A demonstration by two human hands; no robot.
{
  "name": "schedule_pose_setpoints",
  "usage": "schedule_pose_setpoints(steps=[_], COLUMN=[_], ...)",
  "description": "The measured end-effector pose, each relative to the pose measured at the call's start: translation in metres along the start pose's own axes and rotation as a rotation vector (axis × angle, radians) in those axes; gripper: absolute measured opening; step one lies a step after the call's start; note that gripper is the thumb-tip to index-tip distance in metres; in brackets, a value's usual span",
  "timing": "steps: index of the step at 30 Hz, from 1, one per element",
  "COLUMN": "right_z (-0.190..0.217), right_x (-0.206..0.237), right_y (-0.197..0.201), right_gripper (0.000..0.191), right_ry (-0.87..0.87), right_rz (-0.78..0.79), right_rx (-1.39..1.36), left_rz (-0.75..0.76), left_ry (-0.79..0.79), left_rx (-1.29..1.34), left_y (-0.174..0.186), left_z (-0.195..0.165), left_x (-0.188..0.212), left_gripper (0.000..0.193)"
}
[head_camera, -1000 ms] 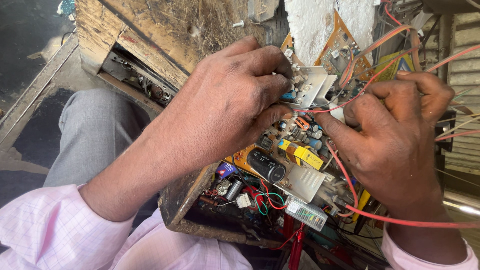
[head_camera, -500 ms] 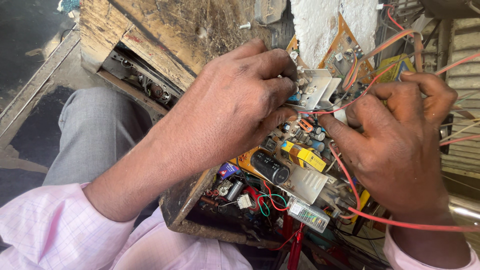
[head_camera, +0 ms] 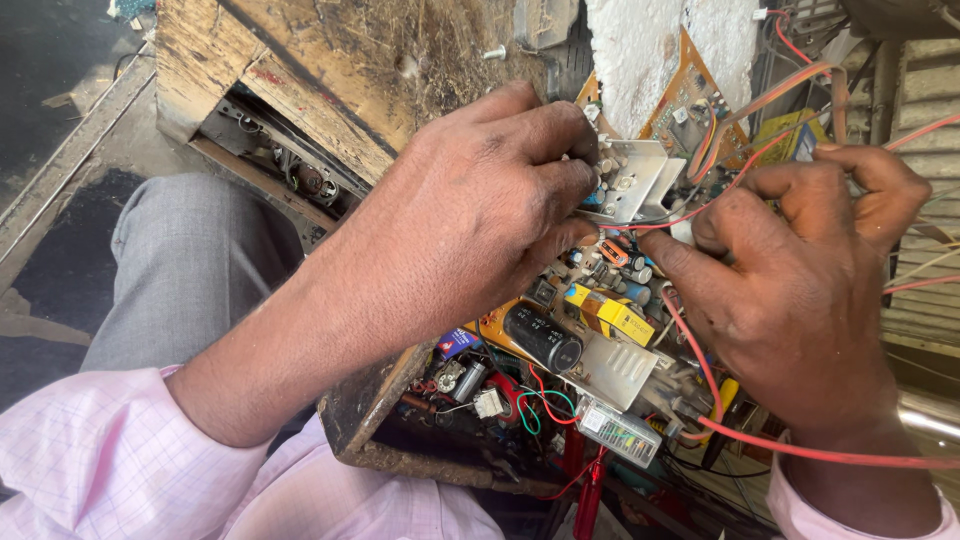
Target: The person uses a soldering iron and pliers to work on a small electronic component, then places it onto a circuit board. They continue to adjust and connect wires on the board using their hands and tools.
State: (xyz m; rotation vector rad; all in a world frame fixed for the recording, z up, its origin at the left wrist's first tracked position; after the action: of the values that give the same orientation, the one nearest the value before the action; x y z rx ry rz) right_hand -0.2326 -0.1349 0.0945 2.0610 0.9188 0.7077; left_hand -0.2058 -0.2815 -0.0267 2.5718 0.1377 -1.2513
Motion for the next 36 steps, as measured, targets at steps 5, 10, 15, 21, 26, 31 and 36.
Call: schedule_pose_setpoints(steps=[5, 10, 15, 21, 26, 31, 36], right_z=[-0.002, 0.002, 0.002, 0.003, 0.003, 0.004, 0.0], right_x=[0.001, 0.004, 0.0, -0.004, -0.007, -0.011, -0.017], right_y=[-0.003, -0.002, -0.002, -0.003, -0.003, -0.003, -0.003], right_gripper=[0.008, 0.009, 0.011, 0.01, 0.01, 0.01, 0.009], right_ry=[-0.019, -0.006, 0.019, 0.019, 0.014, 0.005, -0.004], right_rz=[-0.007, 0.002, 0.025, 0.039, 0.06, 0.085, 0.092], right_rx=[0.007, 0.068, 0.072, 0.121, 0.14, 0.112, 0.022], left_rz=[-0.012, -0.01, -0.011, -0.027, -0.017, -0.027, -0.03], left_ry=[-0.002, -0.001, -0.009, -0.014, -0.004, -0.003, -0.01], left_rx=[-0.007, -0.005, -0.014, -0.007, 0.007, 0.018, 0.002], left_y=[-0.001, -0.001, -0.001, -0.001, -0.002, -0.001, 0.0], left_z=[0.0, 0.002, 0.002, 0.003, 0.006, 0.006, 0.006], left_x=[0.0, 0.001, 0.002, 0.003, 0.002, 0.003, 0.002], left_gripper=[0.022, 0.023, 0.024, 0.022, 0.021, 0.021, 0.021])
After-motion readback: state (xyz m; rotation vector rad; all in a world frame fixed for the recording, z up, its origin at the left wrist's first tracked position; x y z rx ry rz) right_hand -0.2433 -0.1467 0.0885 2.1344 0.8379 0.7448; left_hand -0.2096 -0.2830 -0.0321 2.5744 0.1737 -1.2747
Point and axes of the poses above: each hand's wrist, its own x-axis away from the middle knuckle, its own y-axis out of the back of the hand, z = x × y, the point moved 5 cm from there along -x, towards the middle knuckle, and after that the axes turned 12 degrees about -y, right-handed, at the moved point
